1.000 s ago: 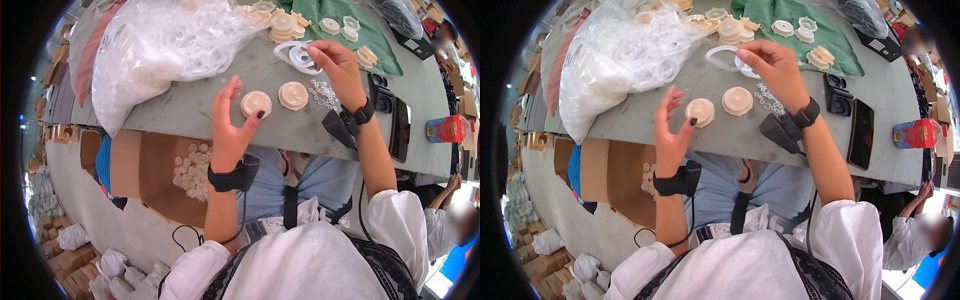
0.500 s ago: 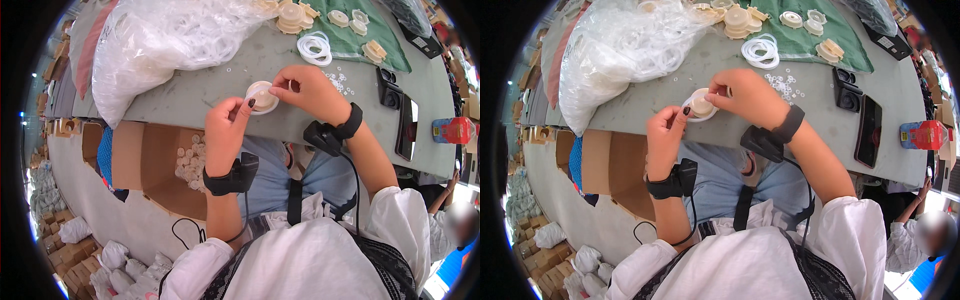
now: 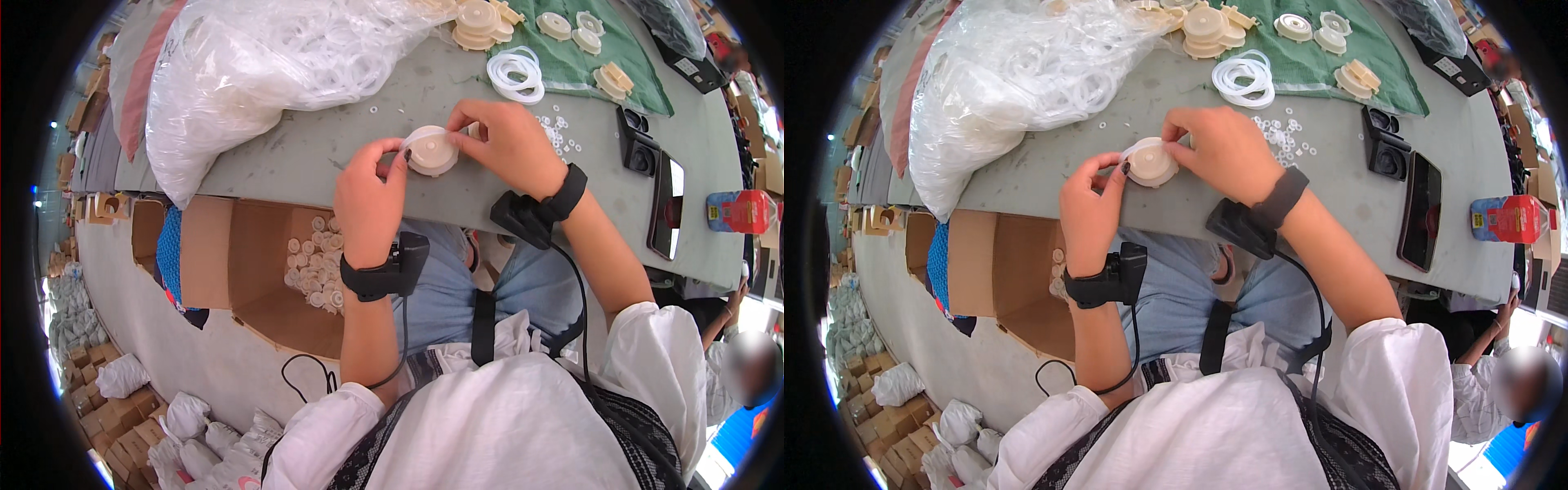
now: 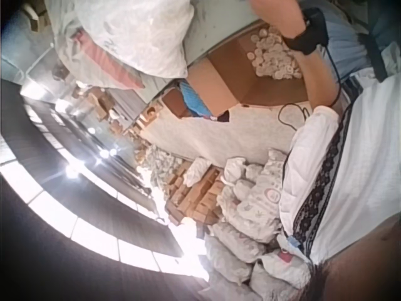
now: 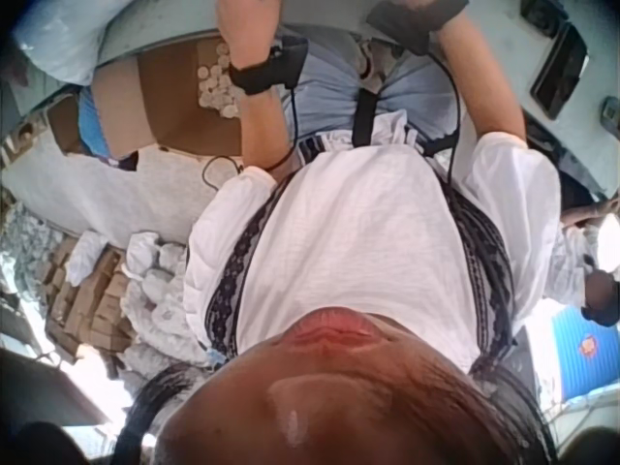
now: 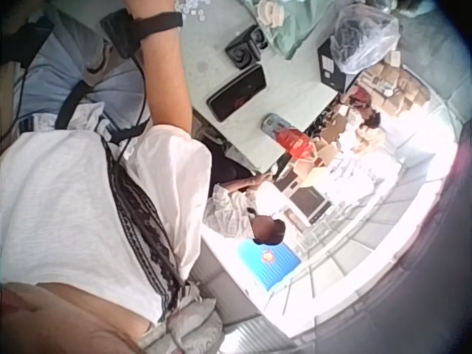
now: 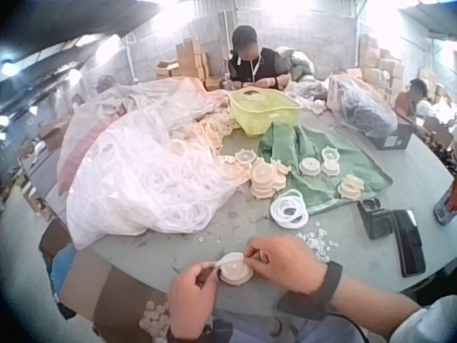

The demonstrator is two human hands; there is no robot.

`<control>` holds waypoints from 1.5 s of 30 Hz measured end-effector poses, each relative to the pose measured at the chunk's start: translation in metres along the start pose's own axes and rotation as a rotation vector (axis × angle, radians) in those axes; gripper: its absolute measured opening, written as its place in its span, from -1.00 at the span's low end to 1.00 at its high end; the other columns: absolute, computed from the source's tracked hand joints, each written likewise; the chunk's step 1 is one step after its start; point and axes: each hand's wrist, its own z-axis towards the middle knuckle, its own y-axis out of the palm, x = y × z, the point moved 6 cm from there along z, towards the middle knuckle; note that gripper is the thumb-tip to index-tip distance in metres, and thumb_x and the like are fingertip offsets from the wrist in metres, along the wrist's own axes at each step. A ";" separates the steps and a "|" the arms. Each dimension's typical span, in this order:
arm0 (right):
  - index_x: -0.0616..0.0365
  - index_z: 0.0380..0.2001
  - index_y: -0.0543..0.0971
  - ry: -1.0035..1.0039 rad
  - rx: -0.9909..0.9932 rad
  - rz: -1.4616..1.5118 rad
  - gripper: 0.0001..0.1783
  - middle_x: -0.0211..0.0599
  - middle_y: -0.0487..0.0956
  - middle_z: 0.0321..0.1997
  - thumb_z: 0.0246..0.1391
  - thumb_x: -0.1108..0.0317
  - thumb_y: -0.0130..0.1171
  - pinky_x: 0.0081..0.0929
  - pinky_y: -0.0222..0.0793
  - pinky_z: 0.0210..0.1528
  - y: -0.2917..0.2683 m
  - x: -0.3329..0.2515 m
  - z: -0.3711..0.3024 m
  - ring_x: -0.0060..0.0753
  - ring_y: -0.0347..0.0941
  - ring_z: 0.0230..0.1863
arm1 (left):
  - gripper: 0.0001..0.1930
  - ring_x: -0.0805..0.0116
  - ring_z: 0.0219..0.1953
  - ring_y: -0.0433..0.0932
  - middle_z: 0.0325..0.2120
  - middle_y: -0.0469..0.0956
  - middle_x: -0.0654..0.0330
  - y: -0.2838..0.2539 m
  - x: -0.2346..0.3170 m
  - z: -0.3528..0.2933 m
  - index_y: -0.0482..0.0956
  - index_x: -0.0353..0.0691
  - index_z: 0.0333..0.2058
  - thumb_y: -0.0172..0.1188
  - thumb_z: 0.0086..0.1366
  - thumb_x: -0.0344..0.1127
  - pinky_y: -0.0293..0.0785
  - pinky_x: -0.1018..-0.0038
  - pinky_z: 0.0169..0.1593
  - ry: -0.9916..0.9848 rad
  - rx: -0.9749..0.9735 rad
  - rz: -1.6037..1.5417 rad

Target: Manually assembling small plastic rings and washers onto a circular plastic base for manufacturing.

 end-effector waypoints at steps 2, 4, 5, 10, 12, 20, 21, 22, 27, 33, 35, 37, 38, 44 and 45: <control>0.15 -0.37 0.56 0.005 0.009 0.036 -0.84 -0.21 0.49 -0.59 -0.02 0.33 0.24 -0.41 0.29 -0.48 0.001 0.001 0.001 -0.33 0.37 -0.57 | -0.82 0.27 -0.55 0.50 -0.50 0.57 0.15 0.001 -0.003 0.002 0.62 -0.16 -0.25 0.17 0.23 -0.24 0.39 0.35 -0.38 -0.083 -0.039 -0.004; 0.15 -0.36 0.56 0.004 0.013 0.016 -0.84 -0.20 0.52 -0.58 -0.01 0.33 0.23 -0.39 0.31 -0.46 0.001 0.001 0.003 -0.30 0.39 -0.57 | -0.82 0.30 -0.57 0.51 -0.48 0.58 0.15 0.001 -0.005 0.007 0.62 -0.19 -0.25 0.17 0.23 -0.26 0.40 0.38 -0.40 -0.037 -0.036 -0.060; 0.15 -0.36 0.56 0.007 0.013 0.015 -0.84 -0.20 0.52 -0.58 -0.01 0.33 0.23 -0.39 0.31 -0.46 0.001 0.001 0.004 -0.30 0.39 -0.57 | -0.82 0.33 -0.59 0.51 -0.46 0.59 0.15 0.001 -0.003 0.009 0.61 -0.22 -0.25 0.17 0.23 -0.29 0.40 0.41 -0.41 0.011 -0.035 -0.121; 0.17 -0.36 0.55 0.031 -0.001 -0.003 -0.84 -0.16 0.59 -0.47 0.02 0.31 0.20 -0.34 0.38 -0.39 0.002 0.004 0.007 -0.18 0.51 -0.46 | -0.82 0.46 -0.61 0.52 -0.44 0.61 0.17 0.001 0.001 0.020 0.59 -0.33 -0.25 0.17 0.20 -0.38 0.41 0.53 -0.47 -0.039 -0.123 -0.205; 0.13 -0.39 0.56 0.053 -0.004 -0.021 -0.86 -0.20 0.61 -0.46 -0.01 0.31 0.18 -0.30 0.41 -0.36 0.005 0.004 0.011 -0.15 0.54 -0.41 | -0.81 0.49 -0.62 0.52 -0.44 0.61 0.18 0.000 -0.002 0.025 0.59 -0.36 -0.24 0.17 0.19 -0.40 0.42 0.57 -0.49 -0.040 -0.153 -0.223; 0.07 -0.42 0.57 0.082 0.008 -0.132 -0.88 -0.23 0.61 -0.47 0.01 0.31 0.09 -0.20 0.44 -0.33 0.008 0.003 0.015 -0.10 0.56 -0.36 | -0.80 0.45 -0.53 0.54 -0.50 0.61 0.15 0.001 -0.003 0.034 0.64 -0.35 -0.27 0.20 0.15 -0.38 0.44 0.52 -0.43 -0.042 -0.206 -0.139; 0.06 -0.41 0.57 0.084 -0.004 -0.155 -0.88 -0.22 0.61 -0.47 0.02 0.31 0.08 -0.19 0.44 -0.34 0.008 0.002 0.016 -0.09 0.56 -0.36 | -0.80 0.45 -0.53 0.54 -0.50 0.61 0.15 0.002 -0.005 0.036 0.64 -0.35 -0.27 0.20 0.15 -0.38 0.44 0.52 -0.43 -0.043 -0.206 -0.138; 0.05 -0.39 0.56 0.086 -0.016 -0.179 -0.87 -0.21 0.60 -0.48 0.03 0.31 0.06 -0.18 0.44 -0.34 0.009 0.001 0.016 -0.08 0.55 -0.36 | -0.80 0.42 -0.49 0.56 -0.50 0.61 0.14 0.002 -0.006 0.037 0.64 -0.34 -0.28 0.21 0.16 -0.36 0.45 0.49 -0.38 -0.016 -0.196 -0.107; 0.02 -0.35 0.55 0.065 0.001 -0.302 -0.87 -0.18 0.59 -0.50 0.04 0.30 0.05 -0.16 0.42 -0.36 0.016 0.000 0.015 -0.06 0.55 -0.38 | -0.79 0.30 -0.38 0.59 -0.46 0.63 0.12 0.007 -0.010 0.037 0.66 -0.27 -0.30 0.22 0.18 -0.26 0.45 0.41 -0.26 0.016 -0.157 -0.029; 0.02 -0.35 0.56 0.045 -0.005 -0.259 -0.86 -0.22 0.59 -0.49 0.04 0.30 0.05 -0.16 0.41 -0.38 0.012 0.005 0.014 -0.07 0.54 -0.41 | -0.80 0.20 -0.35 0.60 -0.42 0.64 0.19 0.008 -0.005 0.032 0.66 -0.13 -0.30 0.16 0.22 -0.18 0.45 0.35 -0.28 0.009 -0.080 0.145; 0.03 -0.33 0.57 0.048 -0.033 -0.207 -0.85 -0.25 0.60 -0.48 0.04 0.29 0.06 -0.18 0.41 -0.36 0.006 0.006 0.014 -0.10 0.54 -0.40 | -0.81 0.19 -0.35 0.60 -0.42 0.64 0.19 0.008 -0.002 0.029 0.65 -0.12 -0.29 0.15 0.24 -0.18 0.44 0.34 -0.29 0.006 -0.056 0.160; 0.05 -0.29 0.59 0.094 -0.155 0.021 -0.80 -0.30 0.62 -0.41 0.02 0.28 0.10 -0.29 0.43 -0.28 0.006 0.009 0.013 -0.18 0.54 -0.33 | -0.81 0.18 -0.35 0.59 -0.42 0.64 0.19 0.007 0.001 0.027 0.64 -0.12 -0.29 0.14 0.24 -0.18 0.44 0.33 -0.30 0.010 -0.052 0.168; 0.05 -0.29 0.59 0.094 -0.156 0.022 -0.80 -0.30 0.62 -0.41 0.02 0.28 0.10 -0.29 0.43 -0.28 0.004 0.010 0.014 -0.18 0.54 -0.33 | -0.81 0.18 -0.35 0.59 -0.42 0.64 0.19 0.006 0.003 0.026 0.63 -0.12 -0.29 0.14 0.25 -0.18 0.44 0.33 -0.30 0.015 -0.046 0.177; 0.13 -0.26 0.62 0.048 -0.245 0.092 -0.76 -0.23 0.63 -0.32 -0.05 0.36 0.19 -0.39 0.42 -0.18 0.000 0.012 0.017 -0.24 0.53 -0.23 | -0.82 0.16 -0.36 0.58 -0.41 0.61 0.19 0.008 0.002 0.020 0.61 -0.12 -0.28 0.13 0.26 -0.19 0.43 0.31 -0.31 0.058 -0.013 0.175; 0.12 -0.23 0.63 0.014 -0.265 0.124 -0.76 -0.33 0.56 -0.46 -0.04 0.40 0.22 -0.49 0.31 -0.35 0.000 0.013 0.017 -0.45 0.40 -0.40 | -0.82 0.16 -0.36 0.58 -0.41 0.61 0.19 0.009 0.002 0.019 0.61 -0.12 -0.28 0.13 0.26 -0.19 0.43 0.31 -0.31 0.058 -0.014 0.174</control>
